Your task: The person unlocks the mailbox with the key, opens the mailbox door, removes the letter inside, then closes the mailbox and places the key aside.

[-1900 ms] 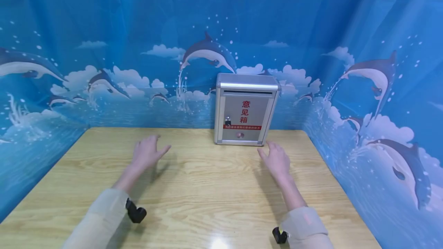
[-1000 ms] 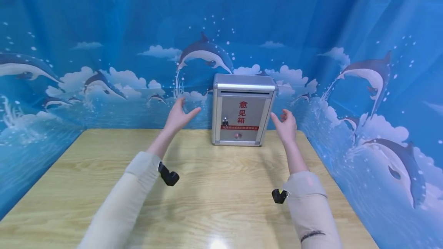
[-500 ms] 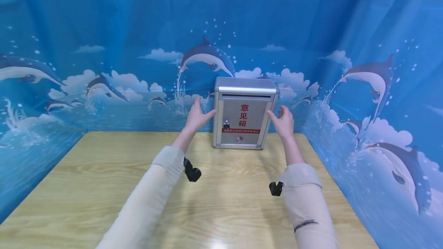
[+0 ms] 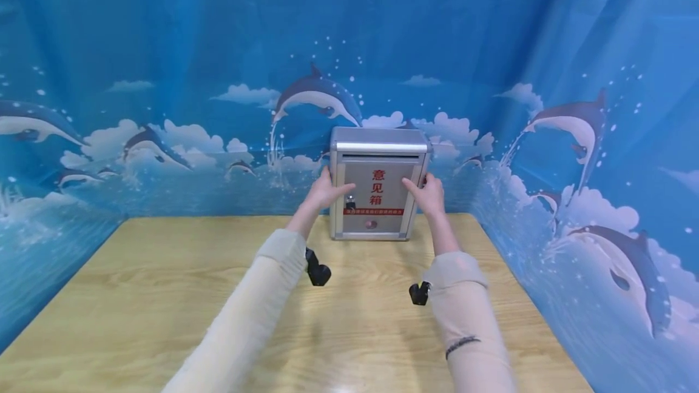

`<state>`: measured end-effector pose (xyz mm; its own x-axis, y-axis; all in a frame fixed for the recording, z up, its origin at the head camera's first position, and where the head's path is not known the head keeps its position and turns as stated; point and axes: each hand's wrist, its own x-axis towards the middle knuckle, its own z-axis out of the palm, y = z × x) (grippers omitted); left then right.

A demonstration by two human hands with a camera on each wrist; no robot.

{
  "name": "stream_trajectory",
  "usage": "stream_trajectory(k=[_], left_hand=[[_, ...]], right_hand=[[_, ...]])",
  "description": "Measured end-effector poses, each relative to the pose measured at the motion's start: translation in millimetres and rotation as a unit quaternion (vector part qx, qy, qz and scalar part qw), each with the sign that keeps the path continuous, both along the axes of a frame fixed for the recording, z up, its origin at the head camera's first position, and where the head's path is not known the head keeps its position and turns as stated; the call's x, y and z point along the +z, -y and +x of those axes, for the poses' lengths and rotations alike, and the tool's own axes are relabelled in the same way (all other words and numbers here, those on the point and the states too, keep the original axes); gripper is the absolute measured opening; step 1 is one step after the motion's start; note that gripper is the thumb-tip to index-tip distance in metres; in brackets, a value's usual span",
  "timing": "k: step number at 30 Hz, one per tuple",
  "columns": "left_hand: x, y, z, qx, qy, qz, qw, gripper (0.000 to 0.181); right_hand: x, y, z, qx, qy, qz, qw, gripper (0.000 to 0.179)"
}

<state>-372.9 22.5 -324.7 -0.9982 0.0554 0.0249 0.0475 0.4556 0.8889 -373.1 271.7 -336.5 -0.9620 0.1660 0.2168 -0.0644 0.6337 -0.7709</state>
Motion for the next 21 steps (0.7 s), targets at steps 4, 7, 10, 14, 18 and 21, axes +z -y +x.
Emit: stream_trajectory(k=[4,7,10,14,18,21], left_hand=[[-1.5,-6.0,-2.1,0.024,0.002,0.02,0.9995,0.091],[-3.2,-9.3,-4.5,0.043,-0.003,0.03,0.9986,0.087],[-4.1,-12.2,-6.8,0.05,-0.014,0.031,0.9982,0.084],[-4.1,-15.4,-9.0,0.058,-0.03,0.045,0.9968,0.08],[-6.1,-16.3,-10.8,0.069,-0.041,0.057,0.9952,0.078],[-9.7,-16.2,-11.0,0.07,-0.045,0.056,0.995,0.076]], right_hand=[[-2.0,4,-1.1,-0.006,-0.001,-0.014,0.9999,0.071],[-3.4,6,-0.8,-0.007,0.008,-0.026,0.9996,0.075],[-3.9,9,-1.4,-0.012,0.015,-0.033,0.9993,0.081],[-2.2,12,-2.6,-0.008,0.015,-0.057,0.9983,0.085],[-0.6,15,-2.9,-0.011,0.023,-0.078,0.9967,0.086],[-2.2,14,-2.8,-0.015,0.025,-0.102,0.9944,0.087]])
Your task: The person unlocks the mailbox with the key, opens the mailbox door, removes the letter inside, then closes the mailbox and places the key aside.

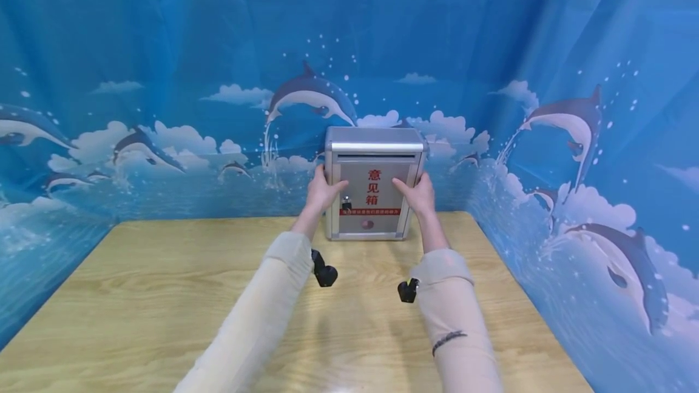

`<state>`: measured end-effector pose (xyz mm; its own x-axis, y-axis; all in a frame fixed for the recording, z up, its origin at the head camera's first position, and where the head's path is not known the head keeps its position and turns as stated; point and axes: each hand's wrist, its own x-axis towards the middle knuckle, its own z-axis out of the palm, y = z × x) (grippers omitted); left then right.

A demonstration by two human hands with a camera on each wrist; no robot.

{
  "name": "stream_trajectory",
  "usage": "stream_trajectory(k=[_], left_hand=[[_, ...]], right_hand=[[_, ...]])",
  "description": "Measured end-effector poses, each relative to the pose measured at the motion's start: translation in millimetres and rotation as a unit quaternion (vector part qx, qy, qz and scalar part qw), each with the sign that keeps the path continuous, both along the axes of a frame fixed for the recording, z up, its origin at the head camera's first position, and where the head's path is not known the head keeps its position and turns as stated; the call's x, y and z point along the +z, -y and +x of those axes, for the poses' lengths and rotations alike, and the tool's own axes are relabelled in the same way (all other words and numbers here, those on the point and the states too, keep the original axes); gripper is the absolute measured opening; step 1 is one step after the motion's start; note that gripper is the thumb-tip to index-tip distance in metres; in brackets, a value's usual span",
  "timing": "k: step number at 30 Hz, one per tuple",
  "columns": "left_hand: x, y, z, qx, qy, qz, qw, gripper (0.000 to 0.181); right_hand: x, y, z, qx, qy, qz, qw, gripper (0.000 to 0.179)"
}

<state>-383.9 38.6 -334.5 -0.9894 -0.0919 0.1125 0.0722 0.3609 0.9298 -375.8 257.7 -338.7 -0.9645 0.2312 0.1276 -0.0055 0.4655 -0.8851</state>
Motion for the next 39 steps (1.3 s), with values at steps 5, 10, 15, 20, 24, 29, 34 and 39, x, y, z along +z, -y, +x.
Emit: stream_trajectory(k=[5,10,15,20,24,29,34,39], left_hand=[[-1.4,0.5,0.2,-0.002,-0.001,-0.029,0.9996,0.079],[-1.1,2.4,-0.5,-0.014,-0.004,-0.035,0.9993,0.08],[-1.9,6.8,0.4,-0.028,0.0,-0.032,0.9991,0.077],[0.1,10.3,1.6,-0.028,-0.002,-0.033,0.9991,0.075],[2.6,12.8,3.0,-0.028,-0.002,-0.029,0.9992,0.074],[5.1,15.1,3.8,-0.033,0.003,-0.04,0.9987,0.073],[11.8,17.4,4.2,-0.035,-0.018,-0.061,0.9973,0.074],[20.0,20.6,6.5,-0.042,-0.03,-0.061,0.9968,0.075]], right_hand=[[-2.5,2,-0.8,-0.002,-0.009,-0.053,0.9985,0.091],[-3.2,4,0.5,-0.006,-0.02,-0.057,0.9981,0.091],[-4.0,6,3.1,-0.013,-0.02,-0.056,0.9982,0.09],[-4.2,7,4.6,-0.01,-0.027,-0.044,0.9986,0.088],[-3.9,6,4.9,-0.01,-0.037,-0.018,0.9991,0.085],[-3.3,6,6.3,-0.012,-0.034,-0.008,0.9993,0.085],[-0.4,7,8.7,-0.014,-0.036,-0.017,0.9991,0.087],[5.4,7,11.0,-0.011,-0.052,-0.007,0.9986,0.088]])
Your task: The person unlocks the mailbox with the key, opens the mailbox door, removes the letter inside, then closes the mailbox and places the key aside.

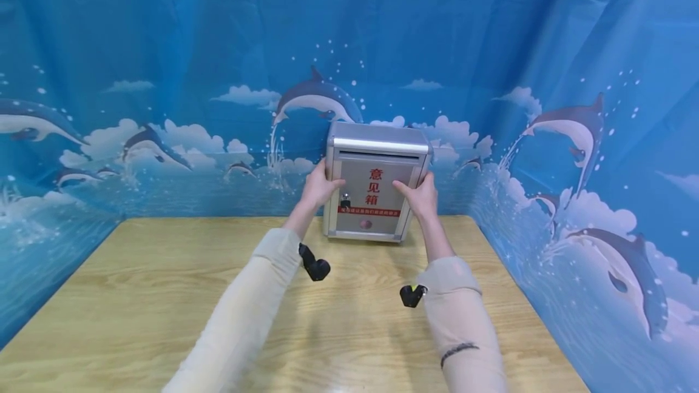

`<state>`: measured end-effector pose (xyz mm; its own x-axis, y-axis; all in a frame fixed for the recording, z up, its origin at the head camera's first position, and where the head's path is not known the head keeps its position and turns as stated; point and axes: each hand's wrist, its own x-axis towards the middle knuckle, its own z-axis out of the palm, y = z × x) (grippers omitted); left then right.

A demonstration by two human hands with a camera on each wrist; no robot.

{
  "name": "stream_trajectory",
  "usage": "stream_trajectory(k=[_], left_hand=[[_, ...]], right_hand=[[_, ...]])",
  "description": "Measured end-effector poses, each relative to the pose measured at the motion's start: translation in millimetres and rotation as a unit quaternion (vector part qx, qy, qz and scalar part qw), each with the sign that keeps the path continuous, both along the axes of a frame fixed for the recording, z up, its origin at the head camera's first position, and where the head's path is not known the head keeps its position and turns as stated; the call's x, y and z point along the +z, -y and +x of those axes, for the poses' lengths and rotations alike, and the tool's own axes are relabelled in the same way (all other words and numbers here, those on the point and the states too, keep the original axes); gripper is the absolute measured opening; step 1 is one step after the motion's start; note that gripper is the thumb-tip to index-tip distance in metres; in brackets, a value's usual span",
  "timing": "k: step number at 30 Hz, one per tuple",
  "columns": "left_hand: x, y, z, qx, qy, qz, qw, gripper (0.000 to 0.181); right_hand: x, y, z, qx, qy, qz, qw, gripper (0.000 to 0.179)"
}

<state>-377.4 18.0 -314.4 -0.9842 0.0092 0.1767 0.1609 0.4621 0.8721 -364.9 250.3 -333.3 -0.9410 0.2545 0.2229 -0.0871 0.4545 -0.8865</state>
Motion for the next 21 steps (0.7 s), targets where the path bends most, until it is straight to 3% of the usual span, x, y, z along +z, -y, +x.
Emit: stream_trajectory(k=[7,21], left_hand=[[6.8,9.0,10.2,0.006,0.002,0.002,1.0,0.077],[5.2,34.6,30.8,0.006,-0.018,-0.014,0.9997,0.075]], right_hand=[[7.8,5,7.1,0.0,-0.001,0.04,0.9992,0.09],[14.0,26,28.9,0.007,0.007,0.056,0.9984,0.086]])
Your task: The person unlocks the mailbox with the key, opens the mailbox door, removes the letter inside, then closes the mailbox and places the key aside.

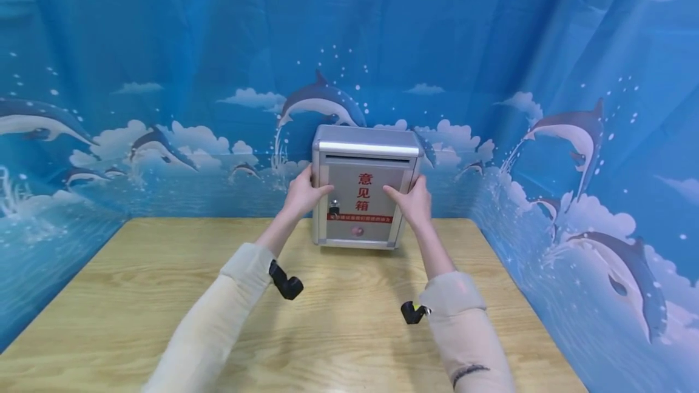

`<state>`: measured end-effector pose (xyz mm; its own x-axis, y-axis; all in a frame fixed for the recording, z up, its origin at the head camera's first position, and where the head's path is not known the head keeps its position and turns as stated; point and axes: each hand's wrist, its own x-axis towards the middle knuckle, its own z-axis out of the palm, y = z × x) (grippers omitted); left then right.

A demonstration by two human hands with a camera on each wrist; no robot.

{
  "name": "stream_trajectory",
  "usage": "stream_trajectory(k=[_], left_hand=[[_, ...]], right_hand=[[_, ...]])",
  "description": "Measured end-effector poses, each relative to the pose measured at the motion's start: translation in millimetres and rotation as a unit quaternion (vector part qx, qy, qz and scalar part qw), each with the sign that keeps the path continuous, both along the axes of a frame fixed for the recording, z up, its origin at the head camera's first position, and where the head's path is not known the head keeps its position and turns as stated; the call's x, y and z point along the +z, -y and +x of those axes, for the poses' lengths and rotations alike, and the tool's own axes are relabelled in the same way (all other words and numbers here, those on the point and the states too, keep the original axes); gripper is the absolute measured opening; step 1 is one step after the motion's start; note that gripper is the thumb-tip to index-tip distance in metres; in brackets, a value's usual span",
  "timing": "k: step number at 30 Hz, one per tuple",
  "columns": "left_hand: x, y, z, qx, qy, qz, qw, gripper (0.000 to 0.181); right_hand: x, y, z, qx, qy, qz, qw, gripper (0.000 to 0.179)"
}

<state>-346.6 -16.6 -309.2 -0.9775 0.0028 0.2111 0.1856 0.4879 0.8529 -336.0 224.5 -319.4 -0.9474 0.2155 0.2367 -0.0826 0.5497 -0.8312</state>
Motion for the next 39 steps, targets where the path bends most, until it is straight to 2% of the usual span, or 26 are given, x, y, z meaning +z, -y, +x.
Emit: stream_trajectory(k=[14,26,33,39], left_hand=[[-9.8,26.9,28.8,0.014,-0.005,-0.009,0.9999,0.075],[-12.3,47.6,48.2,0.022,-0.007,-0.023,0.9995,0.074],[-18.4,55.6,53.0,0.026,-0.009,-0.02,0.9994,0.07],[-21.6,58.9,55.1,0.024,-0.006,-0.021,0.9995,0.074]], right_hand=[[-5.8,26,19.0,0.017,0.003,0.004,0.9998,0.082],[-9.5,45,35.9,0.027,-0.005,-0.014,0.9995,0.083],[-16.1,53,38.8,0.037,-0.011,-0.027,0.9989,0.083],[-21.2,56,38.1,0.034,-0.007,-0.021,0.9992,0.084]])
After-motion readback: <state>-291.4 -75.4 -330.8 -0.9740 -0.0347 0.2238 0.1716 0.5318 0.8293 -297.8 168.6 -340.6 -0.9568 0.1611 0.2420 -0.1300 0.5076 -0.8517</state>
